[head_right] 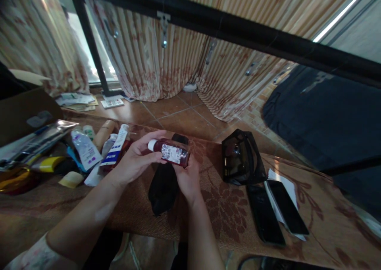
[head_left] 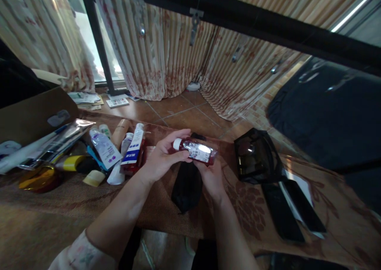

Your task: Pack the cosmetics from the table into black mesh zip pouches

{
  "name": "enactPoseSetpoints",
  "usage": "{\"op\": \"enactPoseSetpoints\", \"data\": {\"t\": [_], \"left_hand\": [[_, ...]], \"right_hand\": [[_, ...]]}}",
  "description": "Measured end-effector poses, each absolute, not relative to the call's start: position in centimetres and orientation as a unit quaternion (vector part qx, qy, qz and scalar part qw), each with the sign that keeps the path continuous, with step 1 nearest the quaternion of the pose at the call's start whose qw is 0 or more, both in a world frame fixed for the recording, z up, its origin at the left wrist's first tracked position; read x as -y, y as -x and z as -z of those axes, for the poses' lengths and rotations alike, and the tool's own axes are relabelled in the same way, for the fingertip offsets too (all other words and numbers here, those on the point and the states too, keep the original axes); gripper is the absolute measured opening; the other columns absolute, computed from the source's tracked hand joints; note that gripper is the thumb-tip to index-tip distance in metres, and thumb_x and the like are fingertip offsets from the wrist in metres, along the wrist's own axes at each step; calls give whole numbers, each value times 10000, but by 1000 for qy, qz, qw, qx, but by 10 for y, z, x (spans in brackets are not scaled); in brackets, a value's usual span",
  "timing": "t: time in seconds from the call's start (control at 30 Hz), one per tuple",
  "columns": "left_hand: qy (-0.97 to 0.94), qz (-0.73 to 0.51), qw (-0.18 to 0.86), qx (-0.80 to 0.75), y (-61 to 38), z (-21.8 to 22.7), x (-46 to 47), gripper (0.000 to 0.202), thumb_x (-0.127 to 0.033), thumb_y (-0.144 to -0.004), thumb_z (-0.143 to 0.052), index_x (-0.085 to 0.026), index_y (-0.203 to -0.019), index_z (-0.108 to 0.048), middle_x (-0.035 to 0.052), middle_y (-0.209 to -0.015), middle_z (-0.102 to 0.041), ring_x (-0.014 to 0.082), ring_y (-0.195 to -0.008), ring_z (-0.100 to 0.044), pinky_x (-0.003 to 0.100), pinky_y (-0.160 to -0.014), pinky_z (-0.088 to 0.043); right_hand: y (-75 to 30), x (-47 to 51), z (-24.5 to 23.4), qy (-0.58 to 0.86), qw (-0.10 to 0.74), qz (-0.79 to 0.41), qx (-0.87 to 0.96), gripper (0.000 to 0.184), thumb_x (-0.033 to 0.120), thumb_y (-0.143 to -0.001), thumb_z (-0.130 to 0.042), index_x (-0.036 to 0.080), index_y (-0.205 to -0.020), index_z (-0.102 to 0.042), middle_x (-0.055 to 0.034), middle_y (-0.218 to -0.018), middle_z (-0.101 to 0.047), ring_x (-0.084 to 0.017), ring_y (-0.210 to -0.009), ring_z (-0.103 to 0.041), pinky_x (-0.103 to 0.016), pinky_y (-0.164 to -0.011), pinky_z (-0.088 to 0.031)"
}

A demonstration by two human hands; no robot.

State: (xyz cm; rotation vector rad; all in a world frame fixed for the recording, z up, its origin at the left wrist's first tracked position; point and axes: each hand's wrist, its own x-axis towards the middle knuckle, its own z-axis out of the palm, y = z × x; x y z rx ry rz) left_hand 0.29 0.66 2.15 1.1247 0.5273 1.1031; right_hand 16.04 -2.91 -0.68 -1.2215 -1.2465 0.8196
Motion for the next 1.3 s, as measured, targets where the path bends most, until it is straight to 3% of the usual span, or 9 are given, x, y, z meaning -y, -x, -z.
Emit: {"op": "enactPoseSetpoints", "data": {"t": [0.1, 0.23, 0.43, 0.63, 0.77, 0.9, 1.1, 1.2, 1.3], "left_hand": [[-544, -486, 637, -247, -8, -20, -7, 546, -175, -689, -768, -211, -1207, -599, 15, -944, -666, 113, -750, -610, 232, -675, -546], [-582, -498, 588, -260, -7, -19, -9, 534, -180, -681, -774, -189, -1188, -606, 30, -973, -664, 128, -807, -607, 238, -716, -523], [-611, -481, 556, -294, 2, -16, -14, 547, -228, -710, -743, -209, -1231, -575, 21, -918, -657, 109, -659, -582, 235, -592, -521], [-677, -467, 461, -333, 11, -11, -21, 446, -216, -737, -707, -178, -1169, -599, 68, -1041, -686, 179, -895, -657, 311, -795, -546], [-705, -441, 433, -349, 15, -7, -23, 203, -221, -821, -602, -178, -1014, -648, 48, -884, -705, 166, -824, -681, 318, -794, -553], [-725, -432, 412, -342, 13, -7, -21, 186, -206, -835, -575, -176, -1005, -645, 43, -853, -703, 159, -793, -683, 312, -787, -553], [-749, -459, 319, -355, 4, -13, -15, 305, -180, -799, -608, -178, -1104, -613, 72, -1030, -676, 188, -959, -645, 359, -890, -525], [-774, -438, 262, -375, 3, -15, -14, 460, -144, -730, -652, -183, -1184, -591, 93, -1212, -602, 231, -1163, -553, 437, -1040, -429], [-769, -408, 284, -403, 3, -11, -15, 486, -81, -691, -617, -197, -1163, -622, 88, -1299, -537, 240, -1248, -496, 457, -1095, -372]], "right_hand": [[-158, 30, 3, 491, 584, -376, 526, 301, 252, -748, -686, 242, -1049, -694, -27, -1082, -717, -218, -989, -666, -379, -907, -507], [-158, 30, 5, 497, 577, -388, 519, 295, 234, -740, -674, 241, -1034, -700, -25, -1076, -721, -218, -977, -674, -379, -902, -513], [-164, 28, 15, 537, 565, -355, 516, 281, 218, -729, -606, 215, -993, -703, -22, -1017, -733, -227, -947, -668, -382, -891, -506], [-173, 29, 19, 651, 531, -267, 473, 355, 193, -698, -536, 213, -1009, -708, -37, -1023, -726, -236, -975, -647, -381, -912, -472], [-174, 29, 20, 660, 524, -270, 466, 355, 216, -708, -524, 217, -1009, -711, -42, -1033, -721, -242, -988, -641, -394, -917, -464], [-173, 29, 21, 659, 519, -275, 471, 346, 218, -726, -521, 221, -1016, -711, -41, -1052, -714, -238, -999, -634, -393, -931, -447], [-175, 30, 19, 663, 502, -248, 497, 250, 316, -762, -610, 230, -969, -722, -42, -975, -703, -220, -922, -634, -378, -873, -465], [-175, 34, 15, 662, 497, -147, 541, 238, 335, -760, -663, 225, -963, -720, -59, -1041, -654, -210, -993, -608, -372, -912, -455], [-175, 41, 6, 644, 478, -16, 597, 233, 325, -779, -674, 222, -984, -714, -87, -1171, -584, -219, -1099, -549, -386, -954, -433]]}}
